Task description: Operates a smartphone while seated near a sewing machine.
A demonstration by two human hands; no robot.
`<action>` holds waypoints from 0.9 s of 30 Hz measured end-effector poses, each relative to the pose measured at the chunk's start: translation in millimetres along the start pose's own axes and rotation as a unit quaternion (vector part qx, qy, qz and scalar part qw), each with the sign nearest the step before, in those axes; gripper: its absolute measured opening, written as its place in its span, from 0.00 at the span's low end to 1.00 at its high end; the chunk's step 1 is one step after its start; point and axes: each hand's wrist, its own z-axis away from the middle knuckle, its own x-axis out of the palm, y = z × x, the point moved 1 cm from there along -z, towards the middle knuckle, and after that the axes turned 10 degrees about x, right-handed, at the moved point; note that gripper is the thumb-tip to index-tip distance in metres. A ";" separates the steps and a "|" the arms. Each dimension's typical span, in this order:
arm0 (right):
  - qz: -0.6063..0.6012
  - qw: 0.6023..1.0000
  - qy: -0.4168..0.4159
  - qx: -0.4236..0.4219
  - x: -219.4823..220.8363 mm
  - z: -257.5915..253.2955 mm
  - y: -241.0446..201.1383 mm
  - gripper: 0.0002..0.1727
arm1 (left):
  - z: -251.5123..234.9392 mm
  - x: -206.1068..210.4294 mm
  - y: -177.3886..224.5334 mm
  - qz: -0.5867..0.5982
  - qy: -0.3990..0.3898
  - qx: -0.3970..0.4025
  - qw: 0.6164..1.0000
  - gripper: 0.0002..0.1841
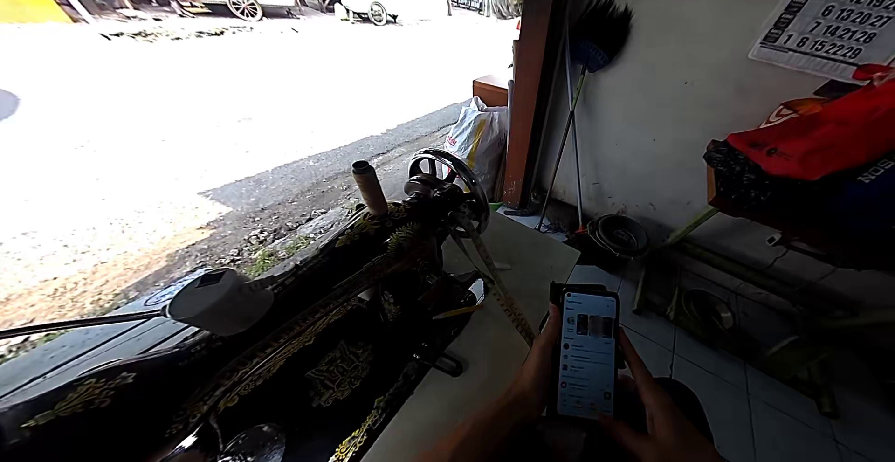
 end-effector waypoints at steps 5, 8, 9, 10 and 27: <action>-0.003 1.000 0.000 -0.008 0.0 -0.6 1.1 0.66 | -0.8 -0.9 -0.9 0.013 -0.004 0.000 1.000 0.38; -0.003 1.000 -0.002 -0.009 -0.2 -0.7 1.1 0.66 | -0.5 -0.7 -0.8 0.011 -0.003 0.002 1.000 0.37; -0.004 1.000 -0.003 -0.008 -0.1 -0.5 1.0 0.66 | -0.7 -0.7 -1.0 0.011 -0.003 0.003 1.000 0.37; -0.004 1.000 -0.004 -0.009 -0.2 -0.5 1.2 0.66 | -0.7 -0.6 -1.1 0.011 -0.002 0.004 1.000 0.38; -0.014 1.000 -0.007 -0.009 0.2 -0.6 0.5 0.67 | -0.3 -1.2 0.3 -0.002 -0.007 0.007 1.000 0.37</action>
